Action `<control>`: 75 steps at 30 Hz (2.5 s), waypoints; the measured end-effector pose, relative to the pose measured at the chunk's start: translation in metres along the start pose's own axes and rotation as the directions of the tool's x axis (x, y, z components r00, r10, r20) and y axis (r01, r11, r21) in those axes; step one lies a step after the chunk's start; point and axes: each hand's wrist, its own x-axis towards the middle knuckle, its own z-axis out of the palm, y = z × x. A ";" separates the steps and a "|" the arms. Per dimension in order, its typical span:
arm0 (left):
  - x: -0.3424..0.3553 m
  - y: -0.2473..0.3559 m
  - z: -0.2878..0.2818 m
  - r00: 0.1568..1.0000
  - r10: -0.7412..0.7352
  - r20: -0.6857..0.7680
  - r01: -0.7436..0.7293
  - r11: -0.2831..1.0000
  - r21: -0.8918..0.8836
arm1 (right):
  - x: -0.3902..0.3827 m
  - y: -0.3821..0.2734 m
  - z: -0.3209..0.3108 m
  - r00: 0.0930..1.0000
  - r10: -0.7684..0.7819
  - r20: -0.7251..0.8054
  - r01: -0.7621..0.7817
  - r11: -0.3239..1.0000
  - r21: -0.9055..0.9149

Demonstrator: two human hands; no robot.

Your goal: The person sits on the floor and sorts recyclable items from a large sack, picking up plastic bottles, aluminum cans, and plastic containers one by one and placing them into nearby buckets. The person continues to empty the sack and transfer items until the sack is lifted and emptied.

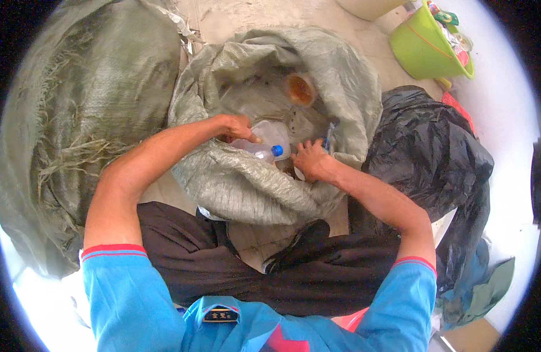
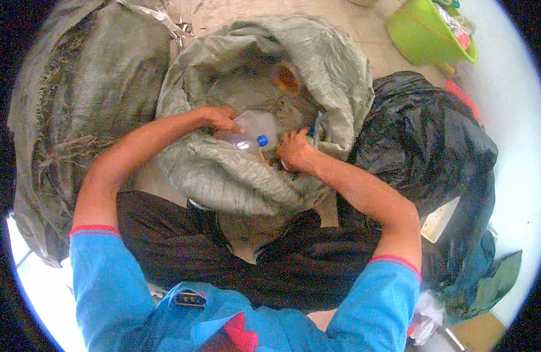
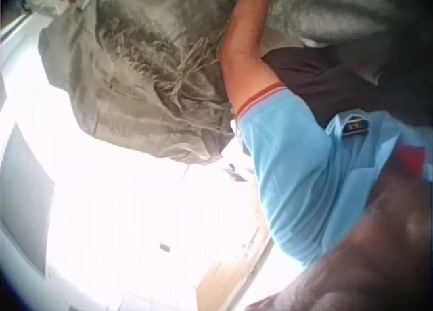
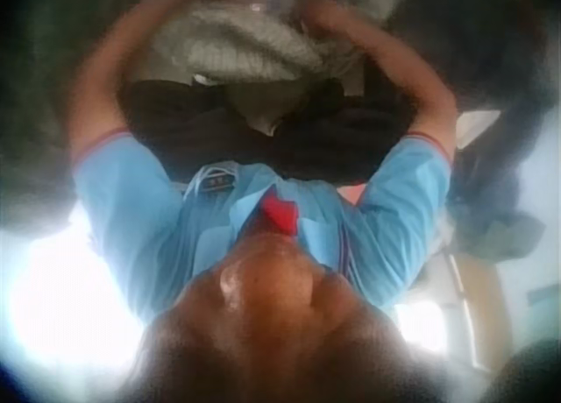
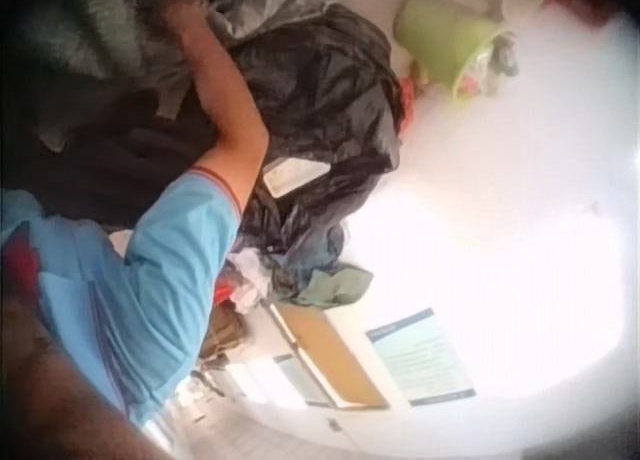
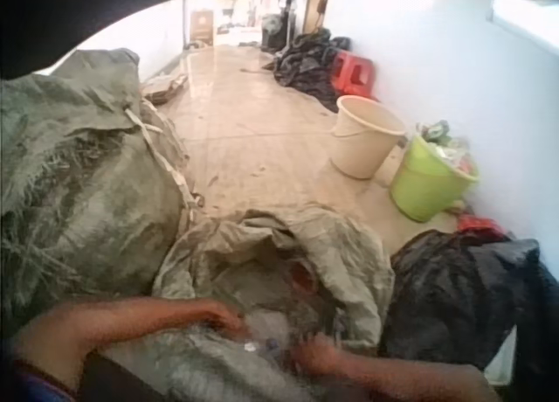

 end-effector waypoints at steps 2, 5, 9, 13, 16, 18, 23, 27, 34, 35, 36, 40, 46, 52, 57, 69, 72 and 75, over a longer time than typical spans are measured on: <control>0.006 -0.009 -0.001 0.991 0.057 -0.118 -0.059 0.998 -0.013 | 0.002 0.002 -0.003 0.996 0.074 -0.048 -0.071 0.996 0.061; 0.003 -0.004 -0.014 0.932 0.155 -0.327 -0.154 0.988 0.028 | -0.001 0.023 -0.010 0.969 0.186 -0.164 -0.143 0.959 0.243; -0.009 0.008 -0.038 0.838 0.149 -0.525 -0.174 0.985 0.002 | -0.004 0.065 -0.023 0.891 0.412 -0.192 -0.253 0.800 0.544; -0.015 0.014 -0.057 0.748 0.147 -0.647 -0.172 0.985 0.025 | -0.012 0.097 -0.026 0.766 0.582 -0.274 -0.214 0.633 0.744; -0.023 0.021 -0.071 0.732 0.158 -0.662 -0.179 0.983 0.036 | -0.023 0.119 -0.037 0.729 0.637 -0.250 -0.127 0.485 0.865; -0.028 0.028 -0.080 0.719 0.194 -0.667 -0.179 0.979 0.092 | -0.033 0.129 -0.040 0.675 0.685 -0.276 -0.053 0.417 0.907; -0.045 0.039 -0.082 0.739 0.182 -0.648 -0.292 0.954 -0.065 | -0.057 0.135 -0.077 0.815 0.557 -0.161 0.222 -0.043 0.974; -0.059 0.068 -0.076 0.805 0.149 -0.574 -0.329 0.918 -0.222 | -0.059 0.127 -0.087 0.879 0.467 -0.096 0.317 -0.422 0.849; -0.073 0.079 -0.069 0.859 0.094 -0.503 -0.281 0.908 -0.310 | -0.073 0.103 -0.119 0.822 0.527 -0.217 0.314 -0.101 0.944; -0.074 0.083 -0.067 0.871 0.091 -0.484 -0.267 0.913 -0.308 | -0.077 0.098 -0.125 0.812 0.532 -0.240 0.257 0.043 0.965; -0.075 0.088 -0.066 0.883 0.077 -0.463 -0.274 0.886 -0.374 | -0.071 0.097 -0.124 0.816 0.509 -0.275 0.275 0.076 0.958; -0.081 0.095 -0.064 0.912 0.097 -0.399 -0.297 0.828 -0.476 | -0.050 0.080 -0.110 0.594 0.614 -0.520 0.197 0.516 0.834; -0.080 0.092 -0.066 0.919 -0.002 -0.394 -0.273 0.718 -0.640 | -0.048 0.082 -0.111 0.583 0.608 -0.539 0.383 0.379 0.842; -0.081 0.094 -0.079 0.856 0.096 -0.508 -0.465 0.571 -0.677 | -0.072 0.078 -0.133 0.512 0.695 -0.505 0.442 0.291 0.849; -0.116 0.183 -0.068 0.700 0.360 -0.617 -0.645 0.689 -0.329 | -0.169 0.083 -0.130 0.631 0.737 -0.241 0.515 -0.166 0.841; -0.110 0.463 0.072 0.662 0.723 -0.198 -0.666 0.445 -0.599 | -0.403 0.042 0.033 0.100 0.995 0.018 0.666 -0.081 0.742; -0.076 0.499 0.091 0.582 0.786 -0.208 -0.766 0.443 -0.466 | -0.438 0.058 0.073 0.084 0.983 0.161 0.647 -0.176 0.741; -0.050 0.494 0.106 0.480 0.804 -0.351 -0.877 0.449 -0.170 | -0.445 0.085 0.144 0.044 0.964 0.263 0.678 -0.222 0.701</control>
